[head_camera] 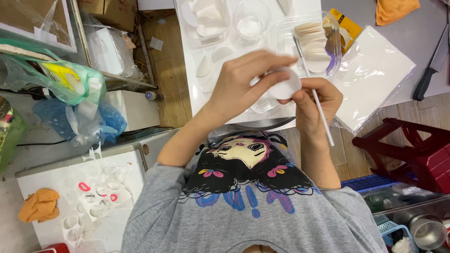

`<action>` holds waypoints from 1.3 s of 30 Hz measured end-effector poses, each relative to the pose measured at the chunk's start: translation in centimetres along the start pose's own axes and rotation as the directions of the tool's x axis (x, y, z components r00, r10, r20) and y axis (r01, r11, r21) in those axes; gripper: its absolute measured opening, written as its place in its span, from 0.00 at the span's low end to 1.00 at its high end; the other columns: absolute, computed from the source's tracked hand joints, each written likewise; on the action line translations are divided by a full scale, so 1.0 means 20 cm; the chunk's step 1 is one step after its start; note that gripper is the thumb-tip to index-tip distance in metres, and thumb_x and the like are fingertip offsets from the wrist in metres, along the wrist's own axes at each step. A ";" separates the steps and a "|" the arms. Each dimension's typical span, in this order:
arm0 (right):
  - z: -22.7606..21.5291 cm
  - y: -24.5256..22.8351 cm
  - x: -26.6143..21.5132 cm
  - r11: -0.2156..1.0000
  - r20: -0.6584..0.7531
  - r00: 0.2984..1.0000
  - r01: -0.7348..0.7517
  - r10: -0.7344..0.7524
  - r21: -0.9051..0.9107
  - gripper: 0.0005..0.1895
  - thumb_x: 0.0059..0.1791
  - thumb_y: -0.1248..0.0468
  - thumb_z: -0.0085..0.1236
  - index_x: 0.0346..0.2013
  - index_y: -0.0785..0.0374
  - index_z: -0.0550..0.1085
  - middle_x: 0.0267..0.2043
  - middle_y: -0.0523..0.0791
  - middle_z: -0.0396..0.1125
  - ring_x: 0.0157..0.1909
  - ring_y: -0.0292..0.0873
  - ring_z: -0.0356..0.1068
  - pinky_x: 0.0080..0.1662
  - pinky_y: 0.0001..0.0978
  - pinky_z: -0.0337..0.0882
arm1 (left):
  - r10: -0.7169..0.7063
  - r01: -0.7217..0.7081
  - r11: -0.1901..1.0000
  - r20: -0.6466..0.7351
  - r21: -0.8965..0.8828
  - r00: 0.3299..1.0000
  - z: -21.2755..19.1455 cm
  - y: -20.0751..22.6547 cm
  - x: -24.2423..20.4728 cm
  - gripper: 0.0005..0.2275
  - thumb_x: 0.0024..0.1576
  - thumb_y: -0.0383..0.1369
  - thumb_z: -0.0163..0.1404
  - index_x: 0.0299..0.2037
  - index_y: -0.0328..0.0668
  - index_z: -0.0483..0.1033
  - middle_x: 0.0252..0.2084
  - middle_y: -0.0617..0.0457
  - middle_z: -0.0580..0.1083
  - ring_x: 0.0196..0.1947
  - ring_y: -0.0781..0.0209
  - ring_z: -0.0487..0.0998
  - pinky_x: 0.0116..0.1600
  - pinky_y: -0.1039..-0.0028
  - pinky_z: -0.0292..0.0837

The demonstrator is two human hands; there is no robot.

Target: The person repeatedly picks up small white discs from a plastic container, applies a white substance to their edges using a thin brush, and places them back into the container. The person handles the discs one at a time throughout the clip.

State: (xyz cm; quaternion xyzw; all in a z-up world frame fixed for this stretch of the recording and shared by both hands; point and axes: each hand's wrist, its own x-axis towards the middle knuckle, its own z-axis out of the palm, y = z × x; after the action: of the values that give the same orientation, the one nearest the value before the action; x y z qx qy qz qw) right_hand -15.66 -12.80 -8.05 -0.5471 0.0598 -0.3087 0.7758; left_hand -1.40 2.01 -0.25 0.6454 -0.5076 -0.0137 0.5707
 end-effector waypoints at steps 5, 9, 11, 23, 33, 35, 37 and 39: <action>0.03 -0.01 -0.03 0.998 0.031 0.998 -0.053 0.054 -0.016 0.18 0.54 0.61 0.68 0.47 0.75 0.75 0.37 0.54 0.74 0.34 0.44 0.76 0.41 0.33 0.78 | 0.110 -0.075 0.965 -0.127 0.252 0.986 -0.01 0.04 -0.09 0.15 0.62 0.27 0.61 0.58 0.43 0.77 0.45 0.53 0.77 0.40 0.57 0.81 0.44 0.73 0.77; 0.03 0.01 -0.04 0.996 -0.010 0.997 -0.083 0.083 -0.042 0.14 0.54 0.64 0.67 0.44 0.75 0.75 0.38 0.54 0.73 0.34 0.45 0.76 0.38 0.35 0.78 | 0.079 -0.064 0.979 -0.073 0.194 0.994 -0.01 0.06 -0.15 0.15 0.62 0.25 0.60 0.59 0.38 0.77 0.42 0.50 0.77 0.40 0.59 0.79 0.44 0.72 0.75; 0.00 0.01 -0.05 0.996 0.037 0.996 -0.085 0.084 0.023 0.14 0.56 0.63 0.66 0.46 0.75 0.75 0.35 0.54 0.72 0.31 0.43 0.73 0.34 0.32 0.74 | -0.116 0.119 0.990 0.049 -0.081 0.992 -0.06 0.06 -0.21 0.15 0.65 0.24 0.55 0.62 0.40 0.77 0.45 0.50 0.77 0.43 0.63 0.80 0.47 0.77 0.77; 0.13 0.09 -0.09 0.736 0.427 0.902 -0.335 0.070 0.588 0.17 0.54 0.47 0.59 0.34 0.55 0.72 0.26 0.42 0.62 0.32 0.38 0.67 0.37 0.35 0.72 | -0.156 0.314 0.511 0.273 -0.800 0.949 -0.09 0.06 -0.30 0.06 0.64 0.27 0.59 0.48 0.37 0.78 0.42 0.51 0.79 0.44 0.59 0.81 0.52 0.73 0.78; 0.17 -0.08 -0.09 0.984 -0.017 0.989 -0.144 0.147 0.107 0.08 0.51 0.78 0.63 0.43 0.75 0.74 0.37 0.50 0.72 0.37 0.38 0.70 0.44 0.25 0.70 | 0.281 -0.282 0.959 0.017 0.024 0.959 -0.14 0.19 -0.25 0.10 0.58 0.23 0.64 0.48 0.37 0.80 0.51 0.47 0.76 0.45 0.55 0.84 0.48 0.70 0.82; 0.15 -0.11 -0.10 0.984 -0.025 0.983 -0.180 0.180 0.010 0.08 0.49 0.78 0.63 0.41 0.74 0.76 0.38 0.50 0.73 0.35 0.36 0.71 0.40 0.23 0.69 | 0.168 -0.168 0.986 -0.008 0.008 0.986 -0.16 0.19 -0.26 0.12 0.58 0.25 0.64 0.50 0.38 0.79 0.58 0.40 0.72 0.47 0.56 0.84 0.52 0.70 0.83; 0.15 -0.13 -0.10 0.980 -0.031 0.981 -0.194 0.192 -0.051 0.08 0.48 0.79 0.64 0.41 0.73 0.77 0.37 0.50 0.73 0.34 0.36 0.71 0.38 0.22 0.68 | 0.221 -0.222 0.974 0.021 0.053 0.975 -0.20 0.16 -0.25 0.14 0.57 0.28 0.66 0.51 0.38 0.79 0.59 0.43 0.73 0.51 0.53 0.82 0.54 0.70 0.83; 0.15 -0.15 -0.11 0.980 -0.033 0.983 -0.182 0.180 -0.076 0.09 0.48 0.78 0.64 0.42 0.73 0.78 0.35 0.49 0.73 0.35 0.35 0.71 0.39 0.21 0.68 | 0.255 -0.257 0.963 0.035 0.079 0.966 -0.21 0.14 -0.24 0.16 0.56 0.31 0.68 0.51 0.38 0.79 0.60 0.45 0.74 0.53 0.52 0.81 0.55 0.70 0.82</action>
State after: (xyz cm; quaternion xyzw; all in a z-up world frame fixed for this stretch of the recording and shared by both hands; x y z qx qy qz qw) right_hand -17.30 -9.83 -4.69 -0.5656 0.1316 -0.2413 0.7775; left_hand -2.99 8.82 0.56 0.5973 -0.5937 0.0735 0.5341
